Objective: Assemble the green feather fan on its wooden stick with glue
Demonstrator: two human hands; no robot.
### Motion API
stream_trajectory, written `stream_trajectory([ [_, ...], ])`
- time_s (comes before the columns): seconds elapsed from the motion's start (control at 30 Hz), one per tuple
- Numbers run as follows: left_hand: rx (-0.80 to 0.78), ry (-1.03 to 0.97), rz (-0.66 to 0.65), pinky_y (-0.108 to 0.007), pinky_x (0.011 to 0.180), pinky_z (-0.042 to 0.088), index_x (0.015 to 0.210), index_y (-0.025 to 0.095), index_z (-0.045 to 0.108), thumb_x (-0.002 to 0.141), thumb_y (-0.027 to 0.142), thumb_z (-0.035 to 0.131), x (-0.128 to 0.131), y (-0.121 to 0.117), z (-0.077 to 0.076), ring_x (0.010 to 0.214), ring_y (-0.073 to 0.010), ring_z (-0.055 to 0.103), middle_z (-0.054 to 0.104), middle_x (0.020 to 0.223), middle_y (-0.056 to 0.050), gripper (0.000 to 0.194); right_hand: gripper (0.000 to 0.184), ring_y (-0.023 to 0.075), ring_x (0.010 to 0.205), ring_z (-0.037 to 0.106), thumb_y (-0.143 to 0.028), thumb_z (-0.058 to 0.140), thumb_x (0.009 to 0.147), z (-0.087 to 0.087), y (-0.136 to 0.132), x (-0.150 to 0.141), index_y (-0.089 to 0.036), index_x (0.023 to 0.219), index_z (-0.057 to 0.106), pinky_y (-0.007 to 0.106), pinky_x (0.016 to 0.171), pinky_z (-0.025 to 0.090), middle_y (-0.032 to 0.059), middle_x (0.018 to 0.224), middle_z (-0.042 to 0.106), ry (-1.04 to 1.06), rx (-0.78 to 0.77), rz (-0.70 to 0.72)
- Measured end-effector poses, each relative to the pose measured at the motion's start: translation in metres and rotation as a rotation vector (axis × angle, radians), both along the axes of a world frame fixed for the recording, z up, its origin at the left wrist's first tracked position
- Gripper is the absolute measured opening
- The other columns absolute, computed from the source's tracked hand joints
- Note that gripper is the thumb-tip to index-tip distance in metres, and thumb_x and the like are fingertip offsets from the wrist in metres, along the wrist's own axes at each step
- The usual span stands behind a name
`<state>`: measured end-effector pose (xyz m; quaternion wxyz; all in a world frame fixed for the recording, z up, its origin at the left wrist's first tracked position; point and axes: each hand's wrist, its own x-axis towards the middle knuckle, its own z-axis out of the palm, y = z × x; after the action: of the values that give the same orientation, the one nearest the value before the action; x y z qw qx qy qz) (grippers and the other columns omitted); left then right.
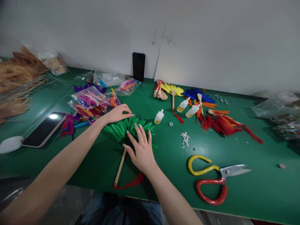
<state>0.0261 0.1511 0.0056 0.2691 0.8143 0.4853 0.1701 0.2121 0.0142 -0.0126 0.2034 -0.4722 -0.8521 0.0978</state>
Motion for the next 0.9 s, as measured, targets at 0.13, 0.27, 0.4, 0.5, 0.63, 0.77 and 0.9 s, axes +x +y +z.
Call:
stream_trajectory([
  [0.13, 0.002, 0.007, 0.011, -0.03, 0.072, 0.042, 0.074, 0.016, 0.067, 0.08, 0.042, 0.057, 0.001, -0.002, 0.002, 0.073, -0.0153, 0.054, 0.051, 0.084, -0.004, 0.028, 0.045, 0.0274, 0.138, 0.014, -0.042, 0.038, 0.091, -0.001, 0.001, -0.001, -0.026, 0.133, 0.042, 0.057, 0.108, 0.015, 0.008, 0.149, 0.021, -0.007, -0.002, -0.013],
  [0.27, 0.013, 0.016, 0.014, -0.03, 0.072, 0.042, 0.075, 0.016, 0.066, 0.082, 0.039, 0.055, 0.001, -0.005, 0.005, 0.073, -0.0152, 0.053, 0.05, 0.083, -0.004, 0.027, 0.045, 0.0275, 0.138, 0.015, -0.042, 0.039, 0.091, -0.002, 0.0, -0.001, -0.025, 0.133, 0.043, 0.057, 0.108, 0.016, 0.0083, 0.149, 0.022, 0.004, 0.008, -0.02],
  [0.4, 0.049, 0.001, 0.021, -0.03, 0.074, 0.041, 0.074, 0.016, 0.063, 0.085, 0.038, 0.051, -0.002, -0.01, 0.004, 0.075, -0.0151, 0.052, 0.049, 0.084, -0.004, 0.027, 0.046, 0.028, 0.137, 0.017, -0.042, 0.039, 0.091, -0.002, 0.0, -0.001, -0.025, 0.133, 0.042, 0.058, 0.107, 0.016, 0.008, 0.149, 0.023, 0.012, 0.019, -0.021],
  [0.5, 0.098, -0.012, 0.03, -0.03, 0.075, 0.041, 0.071, 0.016, 0.06, 0.085, 0.036, 0.05, -0.003, -0.014, 0.002, 0.076, -0.0154, 0.051, 0.048, 0.082, -0.003, 0.027, 0.046, 0.0279, 0.137, 0.017, -0.043, 0.039, 0.091, -0.002, 0.0, -0.001, -0.025, 0.133, 0.043, 0.057, 0.108, 0.016, 0.0079, 0.149, 0.023, 0.015, 0.026, -0.016],
  [0.63, 0.116, -0.016, 0.051, -0.03, 0.076, 0.041, 0.07, 0.016, 0.058, 0.086, 0.033, 0.049, -0.003, -0.018, 0.0, 0.075, -0.015, 0.051, 0.047, 0.082, -0.003, 0.025, 0.048, 0.0275, 0.137, 0.017, -0.044, 0.038, 0.091, -0.002, -0.001, -0.003, -0.024, 0.134, 0.041, 0.056, 0.108, 0.016, 0.0083, 0.149, 0.023, 0.007, 0.022, -0.013],
  [0.77, 0.12, -0.027, 0.071, -0.031, 0.075, 0.041, 0.071, 0.015, 0.057, 0.086, 0.032, 0.049, -0.002, -0.019, -0.001, 0.075, -0.0155, 0.051, 0.047, 0.081, -0.003, 0.024, 0.046, 0.0267, 0.137, 0.016, -0.04, 0.037, 0.092, 0.001, 0.003, -0.001, -0.025, 0.135, 0.039, 0.056, 0.108, 0.015, 0.0082, 0.149, 0.023, 0.018, 0.047, -0.043],
  [0.9, 0.137, -0.028, 0.071, -0.031, 0.074, 0.041, 0.071, 0.016, 0.056, 0.087, 0.033, 0.047, -0.005, -0.019, -0.004, 0.075, -0.0161, 0.05, 0.046, 0.08, -0.003, 0.025, 0.037, 0.0284, 0.135, 0.023, -0.035, 0.036, 0.092, 0.011, 0.028, 0.007, -0.023, 0.124, 0.052, 0.057, 0.106, 0.017, 0.01, 0.144, 0.031, 0.089, 0.127, -0.156],
])
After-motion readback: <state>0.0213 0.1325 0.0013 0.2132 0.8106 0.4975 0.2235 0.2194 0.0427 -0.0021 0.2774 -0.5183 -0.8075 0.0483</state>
